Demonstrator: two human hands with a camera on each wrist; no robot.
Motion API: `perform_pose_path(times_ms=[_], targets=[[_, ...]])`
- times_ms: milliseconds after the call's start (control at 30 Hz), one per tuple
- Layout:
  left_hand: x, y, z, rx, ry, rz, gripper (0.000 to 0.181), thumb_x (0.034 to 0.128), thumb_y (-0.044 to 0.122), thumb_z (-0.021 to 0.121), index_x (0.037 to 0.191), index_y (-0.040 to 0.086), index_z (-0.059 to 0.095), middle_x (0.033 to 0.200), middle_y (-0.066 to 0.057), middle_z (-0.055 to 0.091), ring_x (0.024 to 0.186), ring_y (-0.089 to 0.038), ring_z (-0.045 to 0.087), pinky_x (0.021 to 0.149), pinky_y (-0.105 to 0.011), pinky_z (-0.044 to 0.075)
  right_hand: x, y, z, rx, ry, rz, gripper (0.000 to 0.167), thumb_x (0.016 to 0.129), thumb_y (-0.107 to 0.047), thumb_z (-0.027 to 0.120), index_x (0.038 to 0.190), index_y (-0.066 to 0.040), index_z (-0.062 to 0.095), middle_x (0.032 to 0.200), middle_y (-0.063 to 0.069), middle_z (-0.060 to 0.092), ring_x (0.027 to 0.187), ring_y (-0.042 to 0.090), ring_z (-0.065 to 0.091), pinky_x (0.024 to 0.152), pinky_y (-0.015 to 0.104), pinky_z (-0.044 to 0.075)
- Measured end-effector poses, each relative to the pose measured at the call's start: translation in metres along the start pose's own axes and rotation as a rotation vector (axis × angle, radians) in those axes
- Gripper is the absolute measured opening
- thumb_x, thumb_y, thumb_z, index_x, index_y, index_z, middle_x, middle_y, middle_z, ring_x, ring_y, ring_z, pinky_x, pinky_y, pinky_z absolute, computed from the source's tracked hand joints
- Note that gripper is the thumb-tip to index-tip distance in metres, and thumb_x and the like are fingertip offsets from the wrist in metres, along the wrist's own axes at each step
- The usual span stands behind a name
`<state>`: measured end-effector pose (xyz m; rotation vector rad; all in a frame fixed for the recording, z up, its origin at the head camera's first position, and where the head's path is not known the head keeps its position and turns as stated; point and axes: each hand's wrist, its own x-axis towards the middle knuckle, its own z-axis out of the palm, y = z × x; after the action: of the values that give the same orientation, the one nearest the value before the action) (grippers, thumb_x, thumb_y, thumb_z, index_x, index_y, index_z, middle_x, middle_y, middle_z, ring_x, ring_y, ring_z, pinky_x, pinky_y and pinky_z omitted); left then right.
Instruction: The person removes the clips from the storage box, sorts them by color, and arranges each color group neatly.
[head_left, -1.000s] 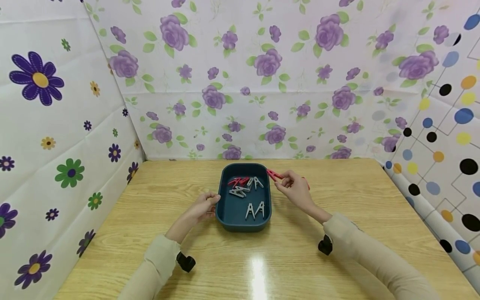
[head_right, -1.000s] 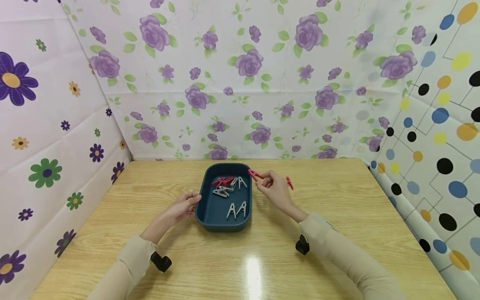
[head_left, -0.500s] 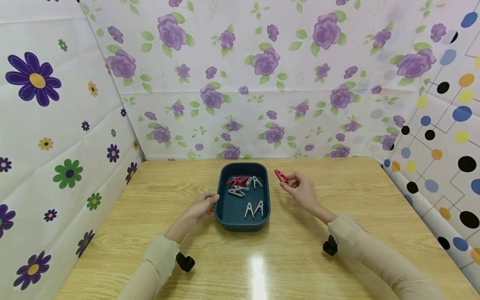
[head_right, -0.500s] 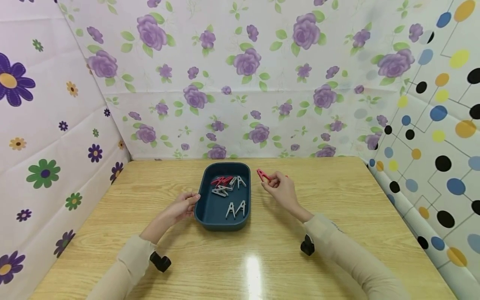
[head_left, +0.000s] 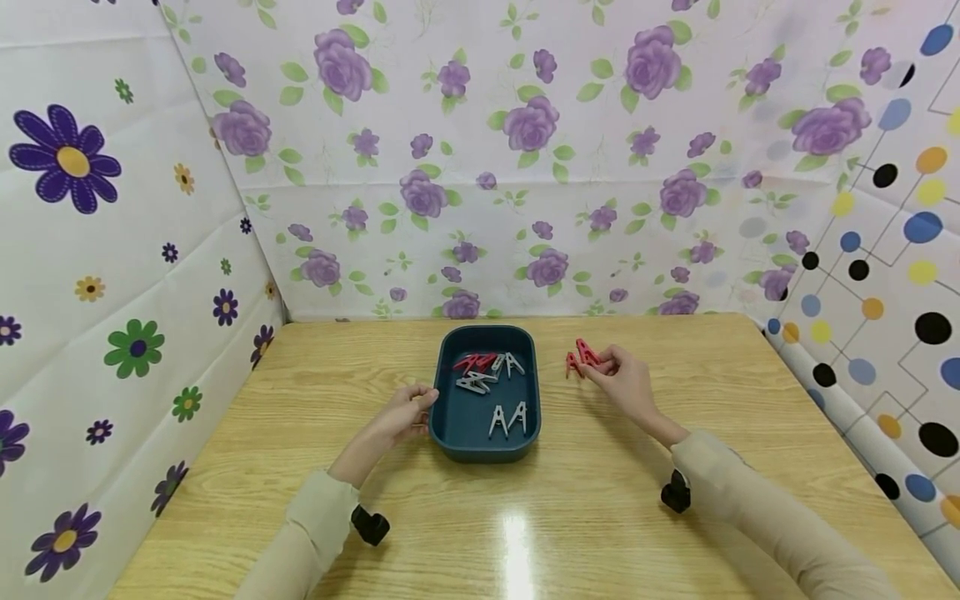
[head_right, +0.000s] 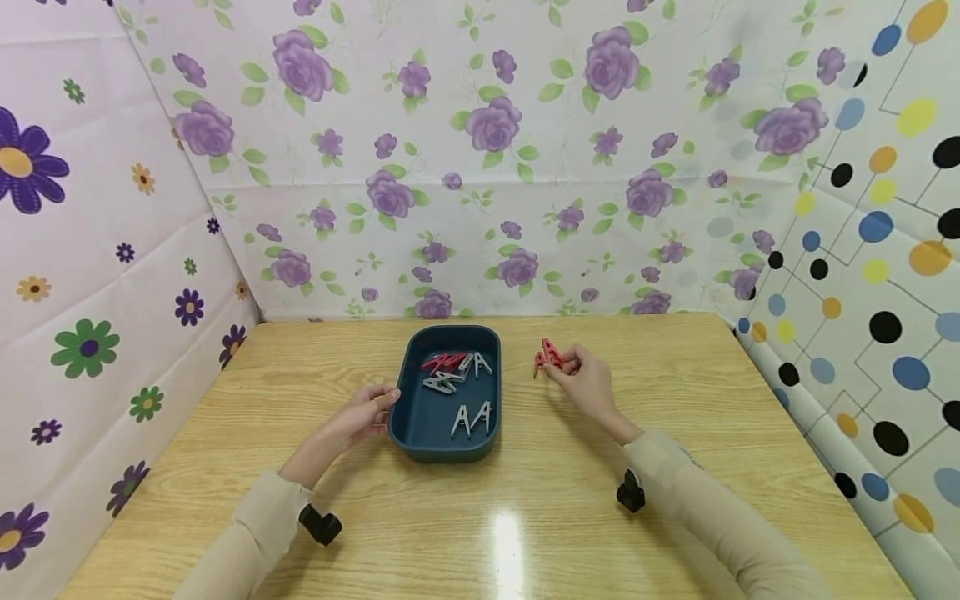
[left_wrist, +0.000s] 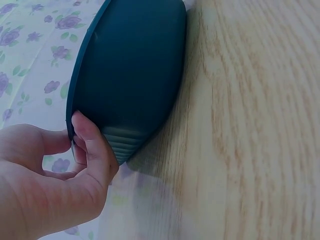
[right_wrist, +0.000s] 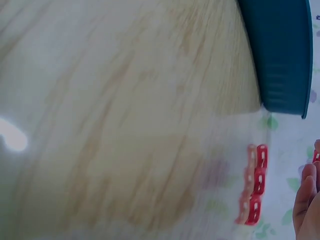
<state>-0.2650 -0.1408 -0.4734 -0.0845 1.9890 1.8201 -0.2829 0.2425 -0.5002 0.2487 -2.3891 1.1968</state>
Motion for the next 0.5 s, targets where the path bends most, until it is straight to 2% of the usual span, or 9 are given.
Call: perform_pose_path(times_ms=[167, 333, 500], targets=[[-0.001, -0.002, 0.0, -0.009, -0.009, 0.006, 0.03, 0.104, 0.022, 0.045, 0.121, -0.003, 0.044, 0.074, 0.001, 0.055, 0.061, -0.009, 0.051, 0.058, -0.023, 0.044, -0.001, 0.009, -0.005, -0.039, 0.025, 0.019, 0.025, 0.083, -0.028, 0.078, 0.083, -0.008, 0.062, 0.069, 0.005, 0.063, 0.057, 0.009, 0.055, 0.053, 0.021, 0.046], [-0.001, -0.001, 0.0, -0.013, 0.016, -0.005, 0.03, 0.1038, 0.022, 0.046, 0.12, -0.002, 0.045, 0.074, 0.0, 0.055, 0.061, -0.009, 0.051, 0.059, -0.024, 0.044, -0.001, 0.011, -0.007, -0.054, 0.03, 0.038, 0.028, 0.084, -0.028, 0.077, 0.086, -0.004, 0.063, 0.07, 0.007, 0.063, 0.055, 0.01, 0.054, 0.053, 0.022, 0.046], [-0.001, 0.0, 0.0, -0.013, -0.006, 0.001, 0.028, 0.1038, 0.022, 0.045, 0.119, -0.002, 0.045, 0.075, 0.0, 0.056, 0.062, -0.009, 0.052, 0.06, -0.024, 0.044, -0.003, 0.012, -0.013, -0.086, 0.042, 0.072, 0.026, 0.084, -0.024, 0.077, 0.086, -0.002, 0.063, 0.071, 0.009, 0.064, 0.055, 0.01, 0.054, 0.052, 0.022, 0.045]])
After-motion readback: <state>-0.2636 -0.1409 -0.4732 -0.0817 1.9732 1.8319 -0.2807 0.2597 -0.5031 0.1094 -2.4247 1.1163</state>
